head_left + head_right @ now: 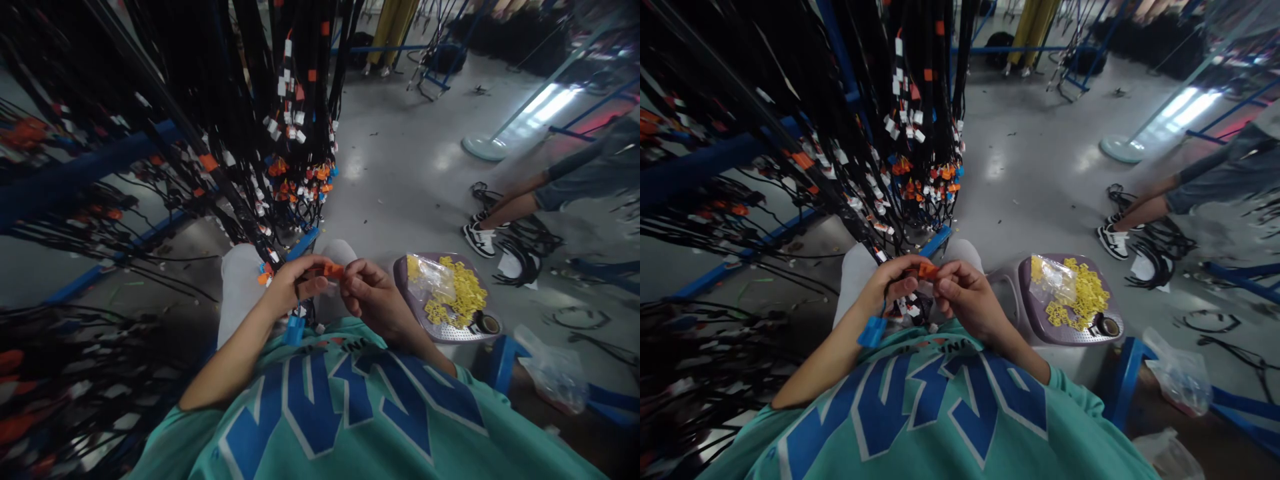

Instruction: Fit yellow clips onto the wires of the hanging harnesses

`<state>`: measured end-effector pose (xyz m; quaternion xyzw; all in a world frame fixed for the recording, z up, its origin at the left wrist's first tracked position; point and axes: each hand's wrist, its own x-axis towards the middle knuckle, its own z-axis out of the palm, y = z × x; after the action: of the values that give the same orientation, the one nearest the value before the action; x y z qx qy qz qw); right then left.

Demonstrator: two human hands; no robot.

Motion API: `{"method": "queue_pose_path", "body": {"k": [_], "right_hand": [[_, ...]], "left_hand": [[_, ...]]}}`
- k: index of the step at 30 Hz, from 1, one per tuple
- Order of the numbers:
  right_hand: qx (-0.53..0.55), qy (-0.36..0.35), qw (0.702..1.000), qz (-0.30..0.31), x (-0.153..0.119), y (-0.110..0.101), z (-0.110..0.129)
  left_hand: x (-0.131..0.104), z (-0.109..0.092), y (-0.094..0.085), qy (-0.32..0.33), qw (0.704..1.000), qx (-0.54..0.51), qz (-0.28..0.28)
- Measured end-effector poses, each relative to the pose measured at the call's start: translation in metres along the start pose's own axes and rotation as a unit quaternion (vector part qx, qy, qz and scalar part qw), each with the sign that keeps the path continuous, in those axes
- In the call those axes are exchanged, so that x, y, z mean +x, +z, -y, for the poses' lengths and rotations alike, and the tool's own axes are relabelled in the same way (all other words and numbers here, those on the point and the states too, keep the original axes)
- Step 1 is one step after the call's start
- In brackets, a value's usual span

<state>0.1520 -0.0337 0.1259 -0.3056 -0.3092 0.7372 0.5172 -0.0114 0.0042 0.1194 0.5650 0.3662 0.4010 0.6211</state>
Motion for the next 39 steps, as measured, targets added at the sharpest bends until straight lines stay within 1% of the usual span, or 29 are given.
{"method": "queue_pose_path", "body": {"k": [2, 6, 8, 10, 14, 17, 20, 22, 26, 30, 33, 39], "right_hand": [[0.017, 0.013, 1.000, 0.002, 0.001, 0.000, 0.000], [0.039, 0.052, 0.998, -0.008, 0.001, -0.003, 0.001], [0.041, 0.059, 0.997, -0.005, 0.001, -0.004, 0.002], [0.036, 0.053, 0.998, -0.003, 0.001, -0.004, 0.002], [0.009, 0.019, 1.000, -0.020, 0.003, -0.003, -0.001], [-0.015, -0.019, 0.998, -0.049, 0.005, 0.000, -0.004], [-0.041, -0.061, 0.995, -0.068, 0.007, 0.002, -0.008], [-0.064, -0.087, 0.991, -0.073, 0.008, 0.004, -0.011], [-0.114, -0.136, 0.981, -0.077, 0.011, 0.004, -0.016], [-0.155, -0.192, 0.966, -0.077, 0.013, 0.001, -0.020], [-0.172, -0.208, 0.960, -0.070, 0.013, -0.001, -0.021], [-0.181, -0.208, 0.959, -0.066, 0.013, -0.001, -0.020]], "left_hand": [[0.000, 0.000, 0.001, -0.022, 0.999, -0.021, -0.009], [0.000, -0.001, 0.002, -0.048, 0.994, -0.081, -0.060], [-0.001, -0.001, 0.001, -0.054, 0.993, -0.089, -0.062], [-0.002, -0.001, -0.001, -0.052, 0.994, -0.080, -0.052], [-0.002, -0.001, -0.002, -0.046, 0.995, -0.076, -0.046], [-0.001, -0.003, 0.001, -0.053, 0.994, -0.087, -0.049], [0.001, -0.006, 0.005, -0.064, 0.991, -0.112, -0.041], [0.002, -0.006, 0.007, -0.070, 0.987, -0.138, -0.041], [0.003, -0.004, 0.009, -0.072, 0.981, -0.171, -0.059], [0.002, 0.000, 0.008, -0.067, 0.978, -0.193, -0.050], [0.002, 0.003, 0.008, -0.068, 0.977, -0.197, -0.047], [0.004, 0.006, 0.007, -0.056, 0.982, -0.178, -0.041]]}}
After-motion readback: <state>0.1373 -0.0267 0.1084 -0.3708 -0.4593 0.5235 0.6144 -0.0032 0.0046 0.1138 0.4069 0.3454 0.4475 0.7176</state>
